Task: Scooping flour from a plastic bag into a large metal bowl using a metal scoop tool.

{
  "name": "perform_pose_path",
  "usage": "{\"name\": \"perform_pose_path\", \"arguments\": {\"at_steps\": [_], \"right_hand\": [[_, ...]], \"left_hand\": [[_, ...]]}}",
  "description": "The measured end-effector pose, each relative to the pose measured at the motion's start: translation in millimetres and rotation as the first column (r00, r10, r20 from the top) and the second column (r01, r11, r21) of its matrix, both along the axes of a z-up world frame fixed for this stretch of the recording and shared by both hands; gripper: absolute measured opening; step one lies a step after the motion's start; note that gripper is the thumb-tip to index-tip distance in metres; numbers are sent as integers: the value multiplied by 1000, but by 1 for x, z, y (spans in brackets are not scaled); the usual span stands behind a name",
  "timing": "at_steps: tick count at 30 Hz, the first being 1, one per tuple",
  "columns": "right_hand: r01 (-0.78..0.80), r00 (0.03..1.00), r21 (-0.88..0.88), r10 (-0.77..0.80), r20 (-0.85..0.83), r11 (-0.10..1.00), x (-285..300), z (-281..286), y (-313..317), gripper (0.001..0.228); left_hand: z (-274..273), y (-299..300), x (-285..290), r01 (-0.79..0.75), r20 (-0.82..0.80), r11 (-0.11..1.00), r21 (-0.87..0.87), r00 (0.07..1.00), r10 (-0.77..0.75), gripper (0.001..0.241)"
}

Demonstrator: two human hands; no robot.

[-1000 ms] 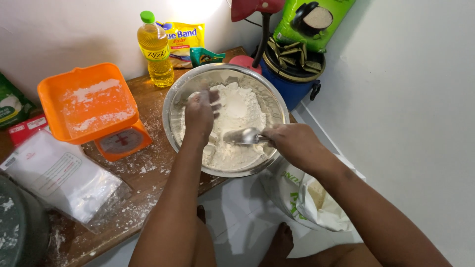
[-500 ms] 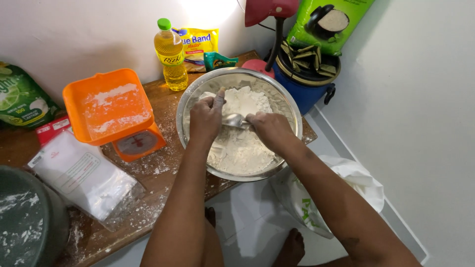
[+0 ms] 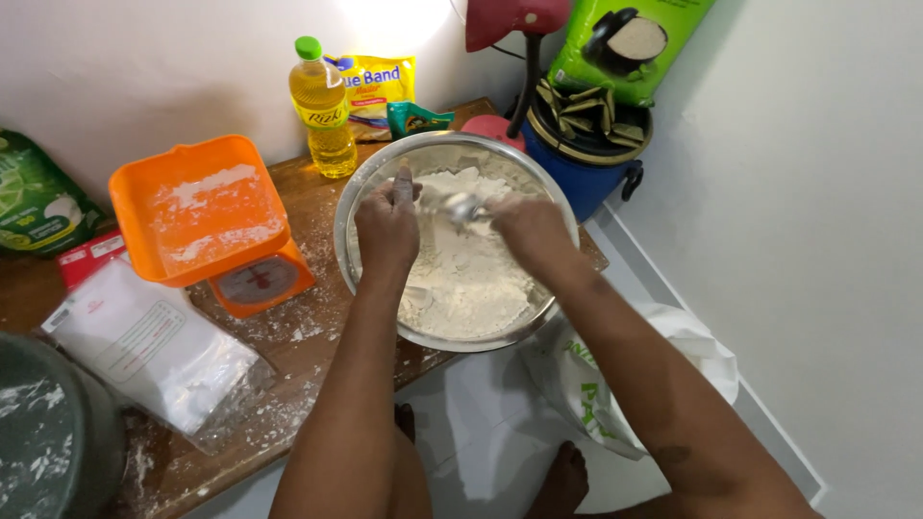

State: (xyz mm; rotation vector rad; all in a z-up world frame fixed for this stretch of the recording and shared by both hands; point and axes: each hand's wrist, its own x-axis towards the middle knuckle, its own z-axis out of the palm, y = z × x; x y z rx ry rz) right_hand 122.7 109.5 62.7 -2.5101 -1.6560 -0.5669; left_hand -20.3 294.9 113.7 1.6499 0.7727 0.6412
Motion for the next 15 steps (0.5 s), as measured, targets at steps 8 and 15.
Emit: {"name": "perform_pose_path", "arguments": {"at_steps": [8, 15], "right_hand": [[37, 977, -300, -97, -189, 953, -55, 17, -21, 16], [167, 918, -459, -308, -251, 873, -75, 111, -44, 23]], "left_hand": [[-9, -3, 7, 38, -56, 999, 28, 998, -36, 48], [-16, -6, 11, 59, -57, 998, 20, 997, -58, 52]]}}
